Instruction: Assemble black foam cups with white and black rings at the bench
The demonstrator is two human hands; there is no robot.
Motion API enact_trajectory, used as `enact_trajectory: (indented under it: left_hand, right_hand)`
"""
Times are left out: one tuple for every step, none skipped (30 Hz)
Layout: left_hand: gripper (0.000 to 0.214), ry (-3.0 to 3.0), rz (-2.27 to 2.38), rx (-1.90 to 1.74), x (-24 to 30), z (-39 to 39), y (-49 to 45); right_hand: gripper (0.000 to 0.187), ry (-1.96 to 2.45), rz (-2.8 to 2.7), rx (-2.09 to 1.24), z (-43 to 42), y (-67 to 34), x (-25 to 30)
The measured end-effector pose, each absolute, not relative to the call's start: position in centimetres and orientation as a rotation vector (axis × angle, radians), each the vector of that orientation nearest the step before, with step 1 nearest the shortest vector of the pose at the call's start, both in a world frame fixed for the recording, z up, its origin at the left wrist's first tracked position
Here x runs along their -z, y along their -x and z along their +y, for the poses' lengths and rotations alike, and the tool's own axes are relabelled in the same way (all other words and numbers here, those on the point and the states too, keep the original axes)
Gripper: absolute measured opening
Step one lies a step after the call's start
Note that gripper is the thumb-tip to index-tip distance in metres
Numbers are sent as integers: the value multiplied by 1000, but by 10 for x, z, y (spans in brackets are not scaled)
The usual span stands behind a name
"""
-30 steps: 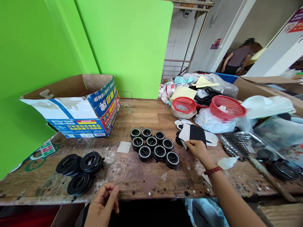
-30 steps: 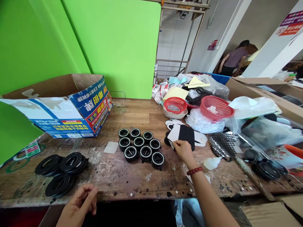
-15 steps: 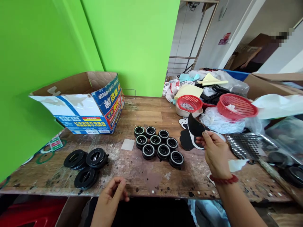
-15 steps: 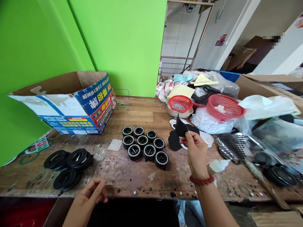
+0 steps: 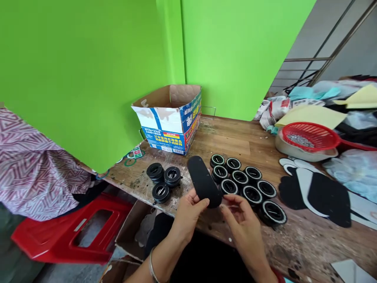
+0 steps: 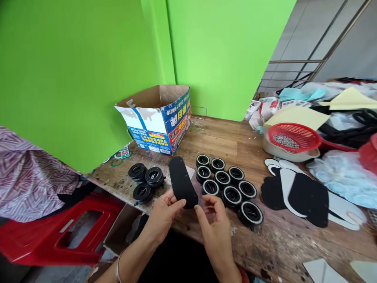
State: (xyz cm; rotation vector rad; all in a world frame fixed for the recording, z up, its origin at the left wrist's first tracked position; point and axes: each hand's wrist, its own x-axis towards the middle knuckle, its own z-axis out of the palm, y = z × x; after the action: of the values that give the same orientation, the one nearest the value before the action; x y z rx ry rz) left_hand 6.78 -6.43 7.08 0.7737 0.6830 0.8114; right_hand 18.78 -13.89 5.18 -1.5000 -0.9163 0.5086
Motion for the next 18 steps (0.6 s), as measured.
enact_trajectory:
  left_hand:
    - [46, -787, 694, -814, -71, -63, -65]
    - [44, -805, 699, -808, -71, -63, -62]
    - [42, -826, 700, -795, -71, -63, -59]
    - [41, -846, 699, -777, -71, -63, -57]
    - [40, -867, 697, -758, -72, -63, -55]
    - [39, -892, 697, -744, -72, -63, -54]
    - [37, -922, 696, -735, -71, -63, -53]
    - [35, -959, 694, -724, -71, -63, -52]
    - [32, -999, 694, -712, -70, -62, -51]
    - [29, -1038, 693, -699, -69, -62, -50]
    - [28, -1072, 693, -687, -68, -61, -49]
    - [29, -1094, 700, -680, -67, -61, -49]
    - [31, -1100, 721, -681, -65, -61, -48]
    - [34, -1084, 756, -687, -64, -60, -48]
    - [38, -1044, 798, -695, -63, -60, -48]
    - [42, -984, 842, -692, -63, -60, -49]
    - [46, -912, 883, -682, -62, -59, -50]
    - [50, -841, 913, -664, -62, -58, -51]
  right_hand:
    - [25, 1519, -1074, -259, -137, -190, -52]
    - [24, 1509, -1230, -51, -134, -192, -54]
    - [26, 1486, -1381, 89, -131, -194, -56]
    - [27, 1466, -1511, 161, -127, -196, -58]
    - [28, 1459, -1609, 180, -124, -198, -60]
    - [28, 1465, -1671, 160, -121, -199, -62]
    - [26, 1480, -1701, 108, -118, -200, -63]
    - [22, 1499, -1708, 30, -116, -200, -63]
    - [17, 1520, -1702, -63, -114, -201, -64]
    - [14, 1538, -1692, -156, -112, -202, -64]
    - [14, 1547, -1686, -230, -111, -202, -64]
    - [14, 1547, -1693, -263, -111, -203, -64]
    - [15, 1538, -1713, -246, -112, -202, -65]
    - [14, 1522, -1743, -179, -113, -202, -65]
    - [12, 1502, -1778, -79, -115, -200, -65]
    - [12, 1478, -1817, 35, -117, -199, -65]
    - [14, 1450, -1856, 146, -120, -197, -64]
    - [18, 1421, -1891, 245, -122, -195, -62]
